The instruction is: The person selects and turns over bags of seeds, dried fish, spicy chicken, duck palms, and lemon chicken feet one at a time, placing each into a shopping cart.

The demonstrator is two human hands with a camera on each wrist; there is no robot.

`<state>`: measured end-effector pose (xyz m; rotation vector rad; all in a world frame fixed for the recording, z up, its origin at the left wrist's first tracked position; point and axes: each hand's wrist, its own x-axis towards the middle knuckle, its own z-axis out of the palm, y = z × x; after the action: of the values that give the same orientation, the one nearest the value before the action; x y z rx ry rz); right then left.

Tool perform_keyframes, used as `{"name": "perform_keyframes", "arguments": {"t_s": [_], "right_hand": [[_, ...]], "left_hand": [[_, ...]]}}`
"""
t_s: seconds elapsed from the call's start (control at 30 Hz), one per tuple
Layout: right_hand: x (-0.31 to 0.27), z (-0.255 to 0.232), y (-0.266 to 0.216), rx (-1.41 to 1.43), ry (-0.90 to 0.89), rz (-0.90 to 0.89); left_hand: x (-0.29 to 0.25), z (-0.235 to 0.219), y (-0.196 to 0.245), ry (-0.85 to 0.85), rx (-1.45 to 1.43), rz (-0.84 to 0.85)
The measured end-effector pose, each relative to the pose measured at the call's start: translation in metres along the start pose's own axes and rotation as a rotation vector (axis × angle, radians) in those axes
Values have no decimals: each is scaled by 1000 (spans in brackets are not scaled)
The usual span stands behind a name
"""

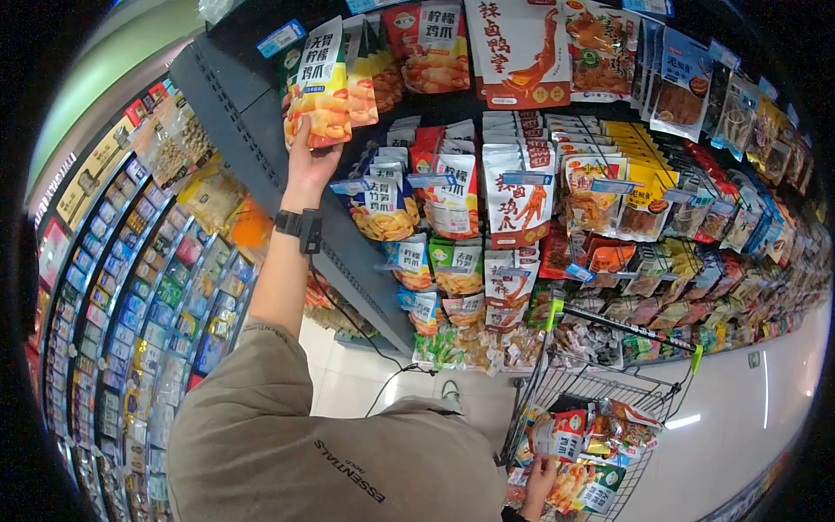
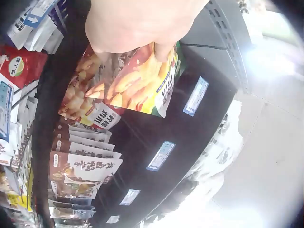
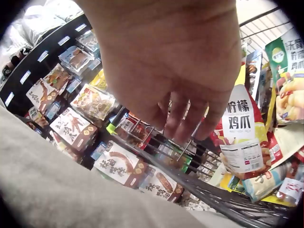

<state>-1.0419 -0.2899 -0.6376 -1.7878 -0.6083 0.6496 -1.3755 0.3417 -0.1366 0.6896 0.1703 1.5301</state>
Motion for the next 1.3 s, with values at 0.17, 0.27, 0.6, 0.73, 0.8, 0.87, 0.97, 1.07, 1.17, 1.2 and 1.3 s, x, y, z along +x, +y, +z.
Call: {"name": "perform_keyframes", "arguments": {"t_s": [0.17, 0.27, 0.6, 0.73, 0.8, 0.87, 0.97, 1.07, 1.17, 1.2, 1.3], "right_hand": [[2, 5, -25, 10, -42, 86], [-2, 11, -20, -44, -65, 56], [-1, 14, -139, -299, -190, -57], [18, 11, -195, -187, -185, -127], [27, 14, -224, -56, -192, -185], [37, 15, -255, 137, -210, -241], [54, 22, -283, 400, -300, -279], [58, 40, -335, 671, -381, -380], [61, 58, -341, 762, -93, -269], [61, 60, -344, 765, 19, -230], [59, 46, -346, 947, 112, -225]], "left_hand": [[-21, 18, 11, 361, 39, -69], [-25, 15, 17, 18, 63, -125], [-141, 90, 24, -164, 133, 72], [-171, 74, -3, 3, 72, -89], [-184, 70, -21, 26, 60, -163], [-233, 64, -63, 16, 109, -304], [-280, 66, -111, -83, 244, -440], [-321, 64, -149, -182, 288, -664], [-350, 53, -173, -327, 386, -805], [-354, 52, -175, -398, 445, -820], [-349, 29, -174, -674, 534, -813]]}}
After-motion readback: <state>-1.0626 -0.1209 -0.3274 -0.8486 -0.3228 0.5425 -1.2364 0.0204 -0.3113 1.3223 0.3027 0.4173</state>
